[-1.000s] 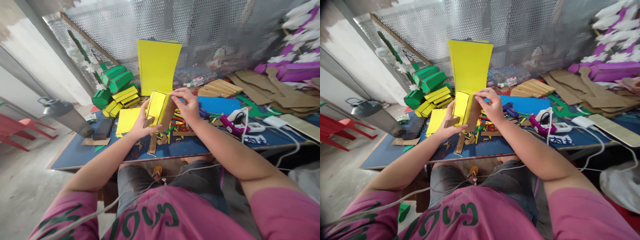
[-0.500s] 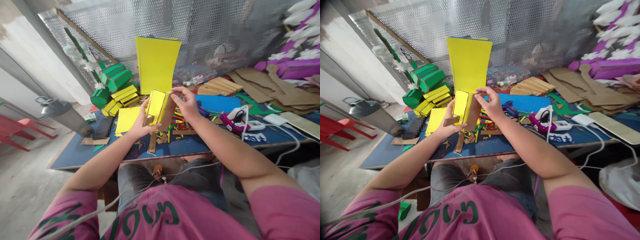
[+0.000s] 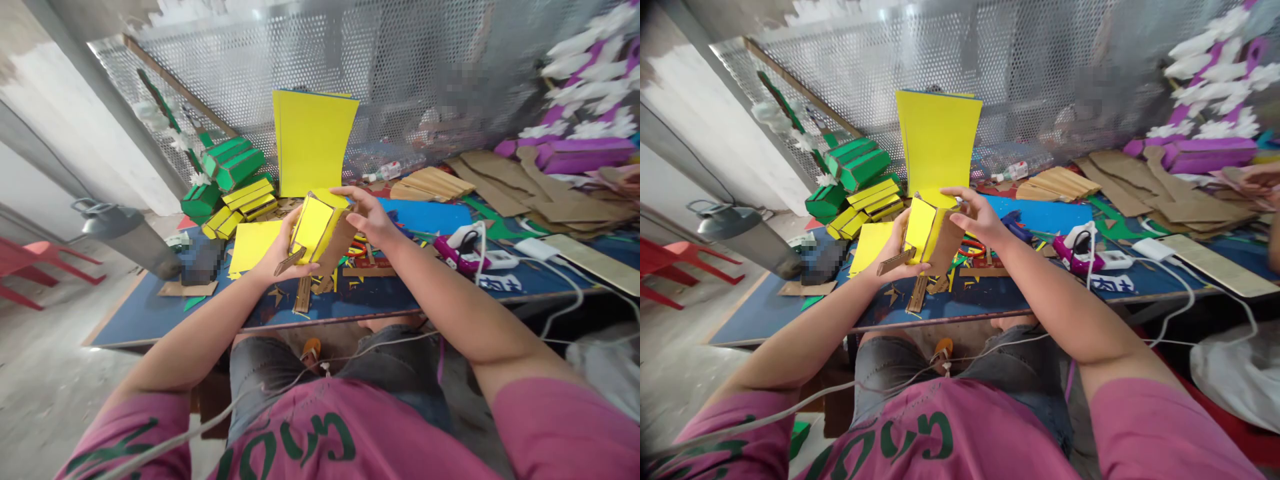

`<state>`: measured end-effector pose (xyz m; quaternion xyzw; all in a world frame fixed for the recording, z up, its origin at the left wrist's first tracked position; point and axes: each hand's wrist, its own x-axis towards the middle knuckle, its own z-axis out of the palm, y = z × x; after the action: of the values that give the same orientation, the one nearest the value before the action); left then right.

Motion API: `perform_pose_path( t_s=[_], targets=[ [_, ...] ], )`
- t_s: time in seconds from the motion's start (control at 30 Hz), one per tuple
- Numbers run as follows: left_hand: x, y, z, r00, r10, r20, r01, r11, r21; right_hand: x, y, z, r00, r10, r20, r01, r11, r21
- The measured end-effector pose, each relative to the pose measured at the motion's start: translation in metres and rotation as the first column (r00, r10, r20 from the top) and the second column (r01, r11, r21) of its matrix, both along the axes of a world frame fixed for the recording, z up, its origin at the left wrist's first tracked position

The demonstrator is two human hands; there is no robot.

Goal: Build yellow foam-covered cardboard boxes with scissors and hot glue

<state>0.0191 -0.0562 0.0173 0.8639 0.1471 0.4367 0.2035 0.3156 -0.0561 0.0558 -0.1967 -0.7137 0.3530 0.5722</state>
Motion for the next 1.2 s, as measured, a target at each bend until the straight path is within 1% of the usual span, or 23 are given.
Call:
perform_pose_path(
  t_s=[0.13, 0.27, 0.37, 0.5, 0.57, 0.67, 0.73, 0.83, 0.9, 1.0, 1.2],
  targets=[
    [-0.003, 0.002, 0.001, 1.000, -0.024, -0.009, 0.025, 0.999, 0.027, -0.003, -0.009, 0.005, 0.996, -0.086, 0.016, 0.084, 0.991, 0.107],
    [-0.006, 0.008, 0.001, 0.999, -0.012, -0.038, 0.014, 0.997, 0.076, -0.007, -0.020, 0.006, 0.984, -0.172, 0.046, 0.158, 0.964, 0.215],
    [-0.006, 0.009, 0.001, 0.999, -0.005, -0.033, 0.008, 0.995, 0.096, -0.009, -0.024, 0.004, 0.982, -0.187, 0.038, 0.170, 0.947, 0.271],
    [-0.003, 0.006, -0.001, 0.999, 0.011, -0.031, -0.008, 0.997, 0.076, -0.011, -0.025, 0.003, 0.977, -0.210, 0.040, 0.185, 0.925, 0.330],
    [-0.001, 0.006, -0.002, 0.999, 0.028, -0.019, -0.027, 0.996, 0.086, -0.011, -0.025, 0.003, 0.970, -0.238, 0.043, 0.206, 0.906, 0.370],
    [0.000, 0.007, -0.003, 0.995, 0.103, 0.014, -0.103, 0.989, 0.102, -0.012, -0.028, 0.005, 0.967, -0.253, 0.030, 0.217, 0.881, 0.421],
    [0.000, 0.007, -0.003, 0.990, 0.143, 0.011, -0.144, 0.985, 0.098, -0.014, -0.031, 0.006, 0.961, -0.273, 0.047, 0.234, 0.890, 0.392],
    [0.000, 0.007, -0.003, 0.987, 0.160, -0.001, -0.159, 0.982, 0.100, -0.015, -0.037, 0.009, 0.949, -0.300, 0.098, 0.261, 0.921, 0.291],
    [-0.001, 0.007, -0.004, 0.983, 0.184, -0.005, -0.182, 0.977, 0.109, -0.015, -0.040, 0.012, 0.949, -0.295, 0.113, 0.261, 0.933, 0.247],
    [-0.003, 0.008, -0.006, 0.975, 0.220, -0.010, -0.217, 0.970, 0.111, -0.014, -0.043, 0.014, 0.949, -0.291, 0.118, 0.260, 0.939, 0.224],
    [0.000, 0.004, -0.006, 0.974, 0.228, 0.005, -0.228, 0.971, 0.077, -0.017, -0.044, 0.013, 0.957, -0.282, 0.073, 0.263, 0.945, 0.196]
  ],
)
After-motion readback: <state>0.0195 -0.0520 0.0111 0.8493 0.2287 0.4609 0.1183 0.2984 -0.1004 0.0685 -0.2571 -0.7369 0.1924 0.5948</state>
